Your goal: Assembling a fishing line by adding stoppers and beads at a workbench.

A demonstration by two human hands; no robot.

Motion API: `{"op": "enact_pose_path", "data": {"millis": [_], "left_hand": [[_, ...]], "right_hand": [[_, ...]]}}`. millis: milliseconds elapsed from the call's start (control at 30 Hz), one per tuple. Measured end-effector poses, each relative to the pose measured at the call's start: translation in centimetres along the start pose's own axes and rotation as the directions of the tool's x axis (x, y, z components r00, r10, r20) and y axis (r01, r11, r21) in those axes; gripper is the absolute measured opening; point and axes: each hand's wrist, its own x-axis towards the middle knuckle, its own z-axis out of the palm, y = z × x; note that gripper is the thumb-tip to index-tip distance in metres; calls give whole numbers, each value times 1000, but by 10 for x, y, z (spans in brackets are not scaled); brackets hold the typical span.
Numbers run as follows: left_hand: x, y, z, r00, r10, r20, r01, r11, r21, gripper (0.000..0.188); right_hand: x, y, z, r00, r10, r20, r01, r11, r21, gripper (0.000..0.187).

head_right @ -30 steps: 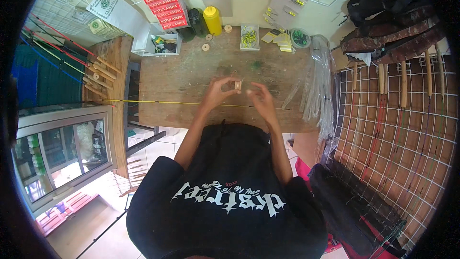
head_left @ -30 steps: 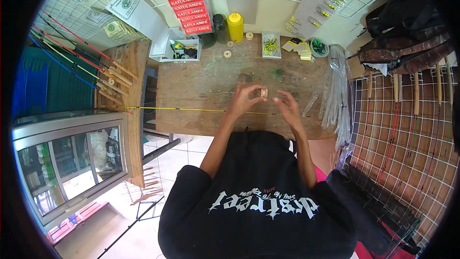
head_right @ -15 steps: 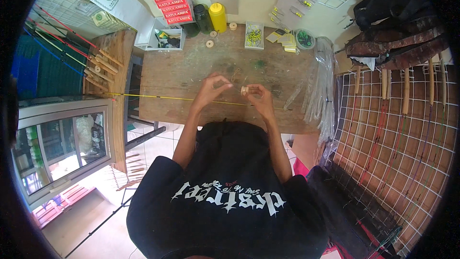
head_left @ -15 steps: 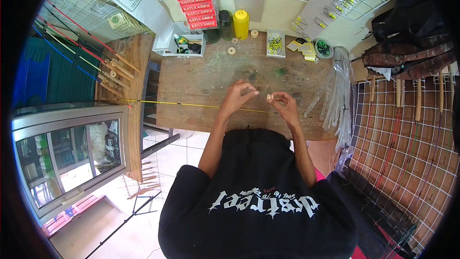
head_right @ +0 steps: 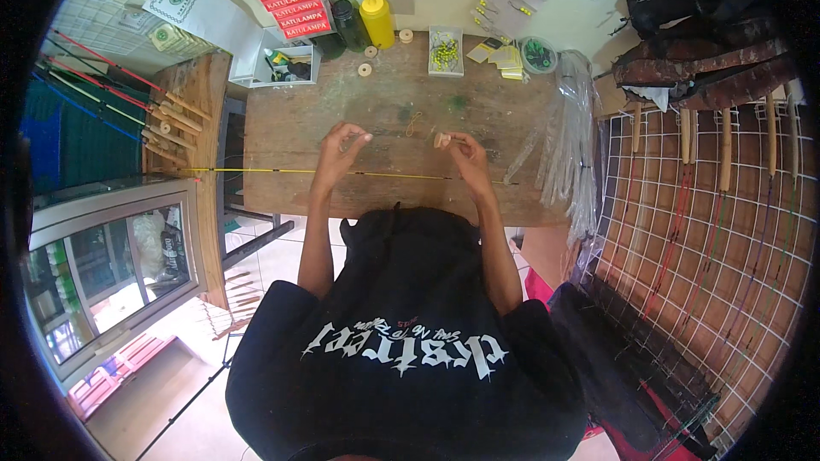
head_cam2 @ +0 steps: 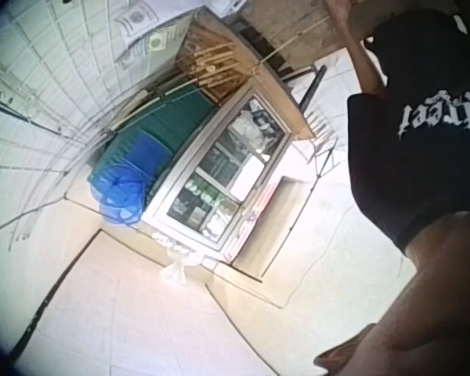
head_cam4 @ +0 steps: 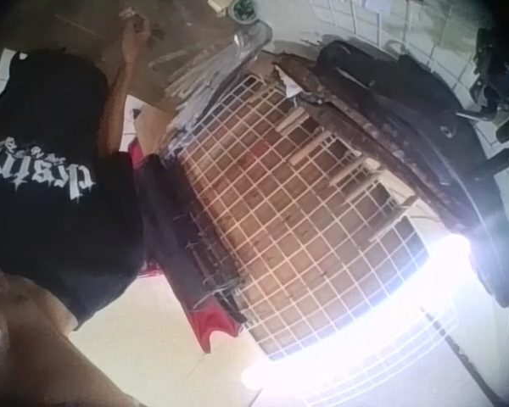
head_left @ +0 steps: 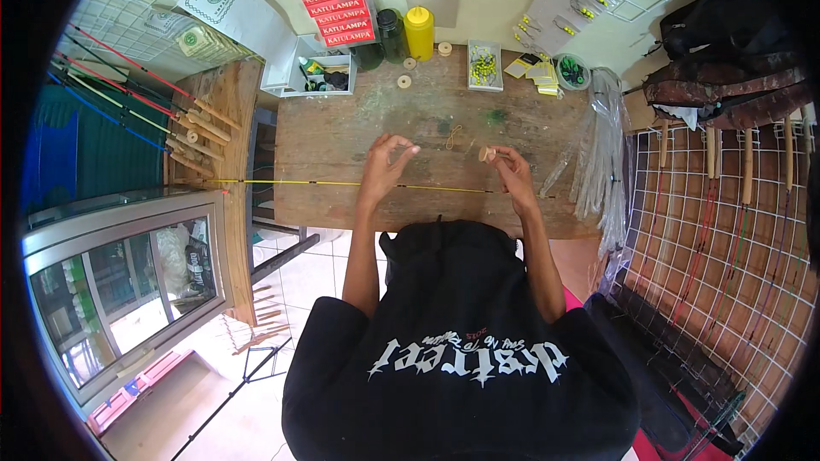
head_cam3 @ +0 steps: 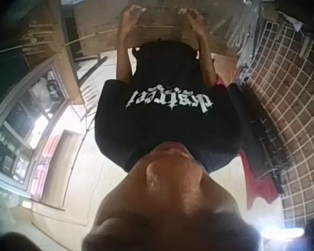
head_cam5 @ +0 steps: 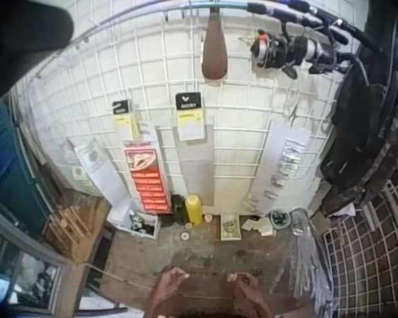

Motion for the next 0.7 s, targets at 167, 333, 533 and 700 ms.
{"op": "enact_pose_path", "data": {"millis": [167,333,533,700], "left_hand": [[3,-13,-17,966,-33,-255,43,998,35,16],[7,-38,-38,908,-50,-416,80,995,54,18],[4,-56,-65,759,-22,-650,174,970,171,21],[2,-69,-66,576,-25,-817,366,902,230,24]], "right_hand": [[4,1,-15,999,-39,26,39,999,-23,28],[18,5,-39,1000,11,2,-11,997,-83,30],[26,17,-47,978,-91,-186,96,995,17,31],[41,42,-60,943,-169,-287,183,983,22,32]]}}
